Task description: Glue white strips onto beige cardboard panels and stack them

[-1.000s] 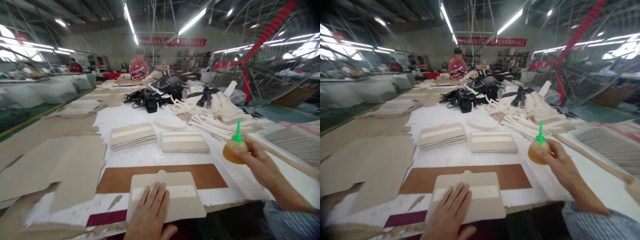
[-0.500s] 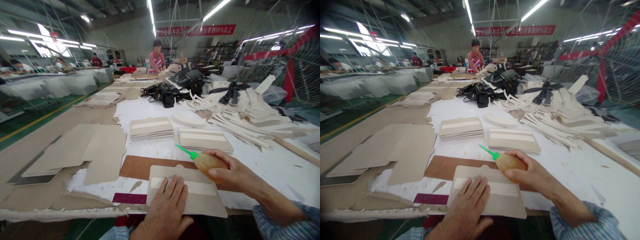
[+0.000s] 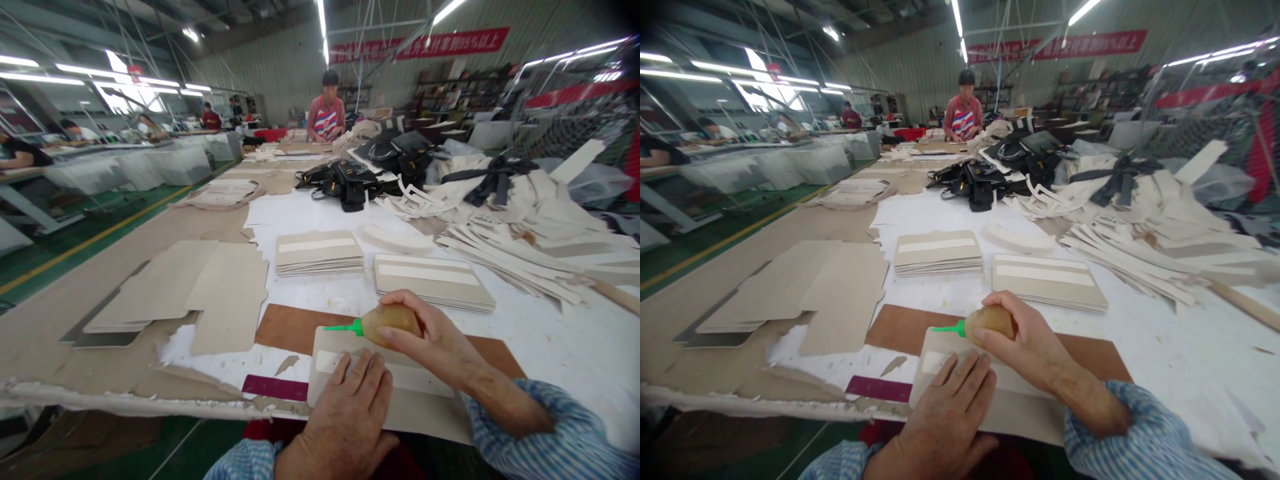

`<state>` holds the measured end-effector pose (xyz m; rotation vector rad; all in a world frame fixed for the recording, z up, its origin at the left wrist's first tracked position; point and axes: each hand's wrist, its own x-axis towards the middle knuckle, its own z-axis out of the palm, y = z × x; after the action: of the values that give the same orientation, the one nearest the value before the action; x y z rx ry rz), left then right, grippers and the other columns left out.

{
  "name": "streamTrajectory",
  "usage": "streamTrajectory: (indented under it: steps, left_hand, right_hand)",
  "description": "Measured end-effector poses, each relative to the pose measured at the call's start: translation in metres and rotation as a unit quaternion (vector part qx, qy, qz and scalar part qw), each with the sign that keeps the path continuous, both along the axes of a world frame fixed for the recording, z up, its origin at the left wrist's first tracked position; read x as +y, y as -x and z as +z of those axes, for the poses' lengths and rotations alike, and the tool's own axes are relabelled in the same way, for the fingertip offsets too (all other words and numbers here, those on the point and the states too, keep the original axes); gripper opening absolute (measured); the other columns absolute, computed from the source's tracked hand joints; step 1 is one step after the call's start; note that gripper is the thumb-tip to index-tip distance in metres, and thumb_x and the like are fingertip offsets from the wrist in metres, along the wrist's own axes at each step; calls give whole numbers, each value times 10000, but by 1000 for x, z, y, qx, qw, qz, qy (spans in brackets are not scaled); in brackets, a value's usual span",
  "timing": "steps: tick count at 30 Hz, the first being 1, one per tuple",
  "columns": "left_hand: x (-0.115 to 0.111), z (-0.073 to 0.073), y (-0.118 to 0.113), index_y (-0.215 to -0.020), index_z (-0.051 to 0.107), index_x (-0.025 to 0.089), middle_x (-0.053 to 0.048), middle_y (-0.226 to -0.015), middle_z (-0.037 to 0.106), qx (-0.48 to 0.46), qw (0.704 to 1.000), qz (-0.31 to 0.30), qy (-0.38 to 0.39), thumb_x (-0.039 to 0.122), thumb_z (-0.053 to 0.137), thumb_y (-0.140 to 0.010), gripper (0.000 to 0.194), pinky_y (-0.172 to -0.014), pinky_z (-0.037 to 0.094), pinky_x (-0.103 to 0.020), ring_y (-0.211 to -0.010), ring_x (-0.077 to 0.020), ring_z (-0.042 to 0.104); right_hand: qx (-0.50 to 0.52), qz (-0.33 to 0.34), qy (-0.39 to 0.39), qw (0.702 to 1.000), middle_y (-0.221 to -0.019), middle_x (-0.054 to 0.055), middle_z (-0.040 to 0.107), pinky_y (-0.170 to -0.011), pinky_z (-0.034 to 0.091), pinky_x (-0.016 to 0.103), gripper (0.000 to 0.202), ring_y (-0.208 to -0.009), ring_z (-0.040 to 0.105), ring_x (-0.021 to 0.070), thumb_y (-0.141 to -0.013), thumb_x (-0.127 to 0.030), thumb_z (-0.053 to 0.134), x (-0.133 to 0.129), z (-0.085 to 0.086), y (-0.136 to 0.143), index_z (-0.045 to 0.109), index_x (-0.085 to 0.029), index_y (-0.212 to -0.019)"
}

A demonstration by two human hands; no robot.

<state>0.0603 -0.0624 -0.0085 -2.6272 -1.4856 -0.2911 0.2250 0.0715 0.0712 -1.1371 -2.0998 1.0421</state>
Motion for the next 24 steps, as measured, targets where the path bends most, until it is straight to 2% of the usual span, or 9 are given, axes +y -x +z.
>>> streamTrajectory:
  steps: [4,11,19,24]
  left_hand:
    - [0,1,0,-1540,459,93,-159,-1617,496,1,1000,0,0,613,354,-1089,696,-1223,311,-493,-1505,-327,434]
    - [0,2,-2,-1528,474,90,-150,-1605,514,12,1000,4,-27,580,360,-1095,664,-1207,323,-485,-1512,-324,413]
    - [1,-3,-2,-1520,485,102,-121,-1592,536,14,999,8,-51,555,342,-1106,630,-1199,336,-479,-1489,-310,443]
    - [2,-5,-1,-1524,474,90,-128,-1581,547,11,999,8,-47,540,348,-1110,624,-1189,354,-475,-1472,-312,466]
  right_hand:
    - [0,42,-82,996,-960,51,674,-776,493,388,287,-854,634,234,-834,-420,651,-1,-4,14,625,-226,-1044]
    - [-33,61,-88,994,-917,28,656,-751,490,376,250,-816,631,220,-873,-403,624,1,-10,18,599,-231,-1053]
    - [-78,91,-144,982,-926,38,666,-710,452,343,189,-786,625,200,-866,-307,603,6,1,24,607,-216,-1031]
    - [-124,123,-194,965,-967,59,685,-726,436,334,173,-794,614,199,-861,-249,618,7,15,32,626,-192,-1024]
